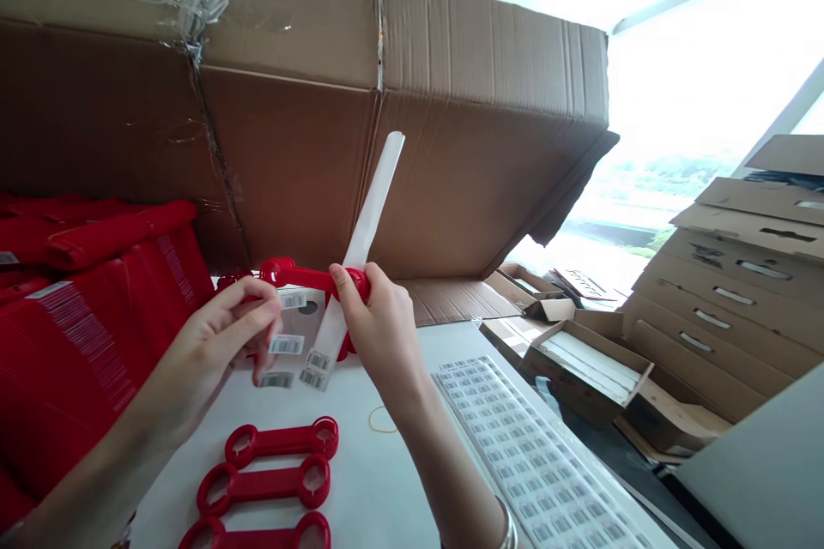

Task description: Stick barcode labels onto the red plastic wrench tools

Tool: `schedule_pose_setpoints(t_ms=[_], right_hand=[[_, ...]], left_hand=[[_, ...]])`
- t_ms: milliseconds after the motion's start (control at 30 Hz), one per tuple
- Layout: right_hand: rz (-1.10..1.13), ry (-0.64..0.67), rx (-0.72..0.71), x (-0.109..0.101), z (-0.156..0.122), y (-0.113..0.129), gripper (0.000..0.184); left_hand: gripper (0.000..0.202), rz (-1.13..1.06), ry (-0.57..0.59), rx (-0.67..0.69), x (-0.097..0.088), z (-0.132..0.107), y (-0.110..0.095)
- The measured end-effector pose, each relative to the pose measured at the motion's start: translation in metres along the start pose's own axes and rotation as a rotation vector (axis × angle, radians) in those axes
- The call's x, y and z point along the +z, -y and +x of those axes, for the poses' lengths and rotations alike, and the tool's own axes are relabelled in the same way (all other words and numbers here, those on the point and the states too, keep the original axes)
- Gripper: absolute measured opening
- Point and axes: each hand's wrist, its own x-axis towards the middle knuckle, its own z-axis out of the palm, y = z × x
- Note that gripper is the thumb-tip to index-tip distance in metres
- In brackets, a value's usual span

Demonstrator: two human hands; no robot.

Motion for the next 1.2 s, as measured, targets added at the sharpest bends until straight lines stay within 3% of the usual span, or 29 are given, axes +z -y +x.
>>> schedule_pose_setpoints(t_ms=[167, 667, 1200], right_hand=[[0.052, 0.030, 0.022, -0.008, -0.005, 0.010, 0.054], [0.114, 0.164, 0.015, -0.017, -0.022, 0.027, 0.051], [0.154, 0.201, 0.018, -0.021, -0.023, 0.033, 0.050]], left_hand=[[0.016, -0.077, -0.085, -0.056, -0.011, 0.002, -0.005], [0.018, -0.016, -0.075, -0.003, -0.011, -0.004, -0.005], [0.019, 0.015, -0.070, 0.049, -0.015, -0.005, -0.006]])
